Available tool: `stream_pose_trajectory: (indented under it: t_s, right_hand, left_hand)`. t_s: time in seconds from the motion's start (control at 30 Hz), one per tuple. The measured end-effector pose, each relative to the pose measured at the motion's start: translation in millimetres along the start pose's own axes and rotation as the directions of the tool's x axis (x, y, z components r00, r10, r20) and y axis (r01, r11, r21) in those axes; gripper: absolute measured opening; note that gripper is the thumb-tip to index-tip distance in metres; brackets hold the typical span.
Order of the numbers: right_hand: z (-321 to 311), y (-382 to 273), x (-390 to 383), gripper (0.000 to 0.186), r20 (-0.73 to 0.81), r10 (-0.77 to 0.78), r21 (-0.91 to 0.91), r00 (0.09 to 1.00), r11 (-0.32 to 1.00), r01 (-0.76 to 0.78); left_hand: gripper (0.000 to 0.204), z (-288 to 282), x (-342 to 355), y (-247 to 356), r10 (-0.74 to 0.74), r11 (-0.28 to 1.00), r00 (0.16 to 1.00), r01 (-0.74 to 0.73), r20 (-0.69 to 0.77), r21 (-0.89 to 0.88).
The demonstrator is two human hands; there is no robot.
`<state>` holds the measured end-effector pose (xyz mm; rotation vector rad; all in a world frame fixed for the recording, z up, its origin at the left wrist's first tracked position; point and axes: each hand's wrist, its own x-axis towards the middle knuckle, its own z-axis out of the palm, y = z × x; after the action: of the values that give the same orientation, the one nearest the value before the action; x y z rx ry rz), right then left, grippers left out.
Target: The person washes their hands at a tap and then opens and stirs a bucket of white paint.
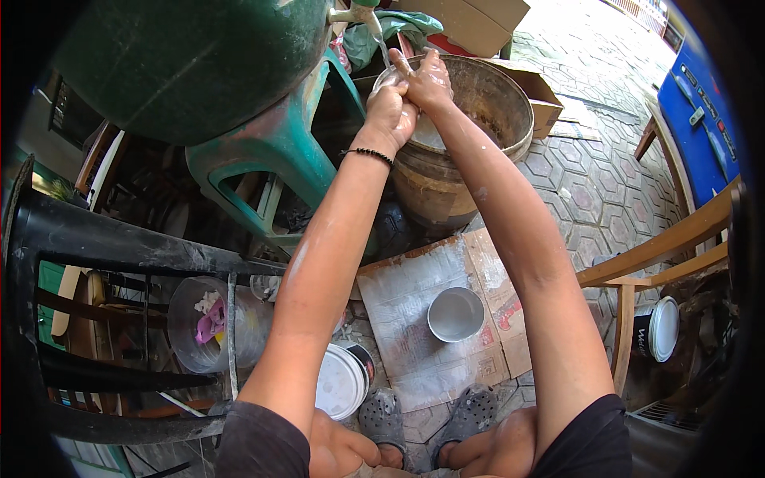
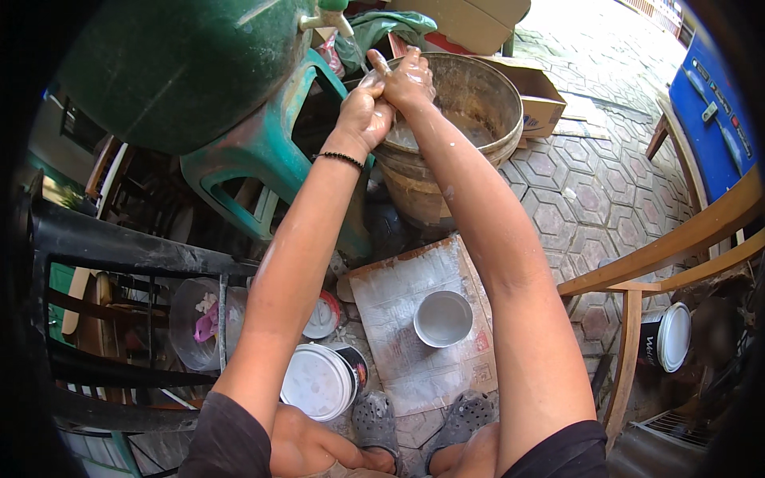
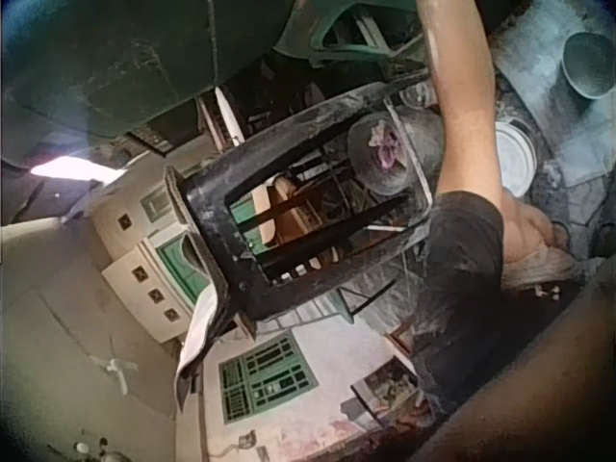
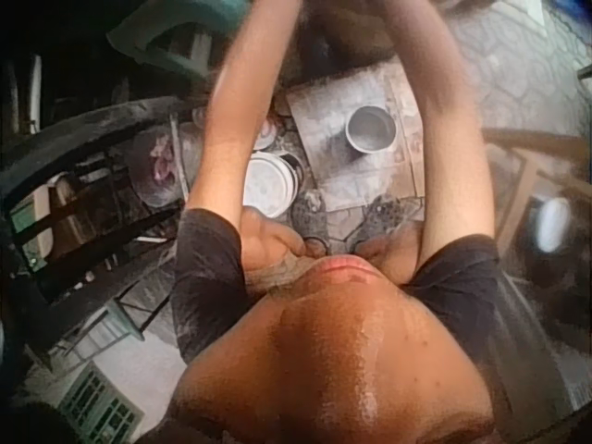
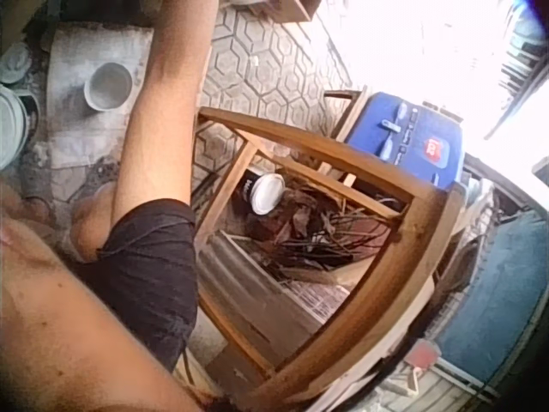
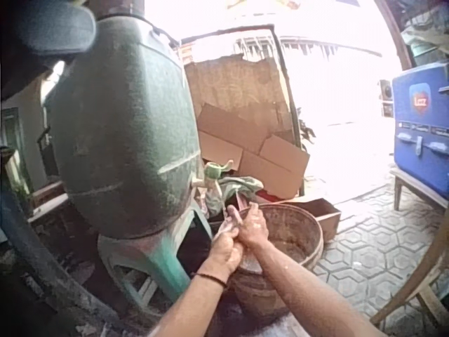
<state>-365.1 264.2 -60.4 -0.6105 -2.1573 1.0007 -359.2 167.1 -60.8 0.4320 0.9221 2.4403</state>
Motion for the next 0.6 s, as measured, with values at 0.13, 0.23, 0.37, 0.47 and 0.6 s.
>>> stream_pose_trajectory:
  t_s: [0.13, 0.23, 0.37, 0.47, 0.6]
  right_hand:
    - [-7.2, 8.2, -4.9, 0.103, -0.073, -0.071, -0.149, 0.995, 0.987, 0.06]
    - [-7.6, -10.6, -16.5, 0.101, -0.168, -0.217, -0.162, 0.962, 0.968, 0.19]
    - [-11.6, -19.9, -20.9, 0.1, -0.232, -0.416, -0.268, 0.879, 0.896, 0.354]
    - [-17.1, -22.0, -21.1, 0.1, -0.275, -0.494, -0.341, 0.825, 0.852, 0.397]
    - [-23.5, -17.6, -18.5, 0.101, -0.309, -0.511, -0.362, 0.802, 0.843, 0.398]
  left_hand:
    - [0.035, 8.3, 3.4, -11.0, -0.02, 1.0, 0.999, 0.02, 0.029, -0.007]
    - [0.023, -1.3, 17.0, -12.4, 0.093, 0.995, 0.985, -0.086, -0.143, 0.057]
    - [0.025, 5.2, 19.8, -12.9, 0.136, 0.985, 0.954, -0.102, -0.266, 0.139]
    - [0.04, 22.6, 13.9, -15.5, 0.223, 0.965, 0.856, -0.125, -0.467, 0.23]
    - [0.045, 39.9, 0.9, -10.3, 0.081, 0.991, 0.824, -0.006, -0.56, 0.135]
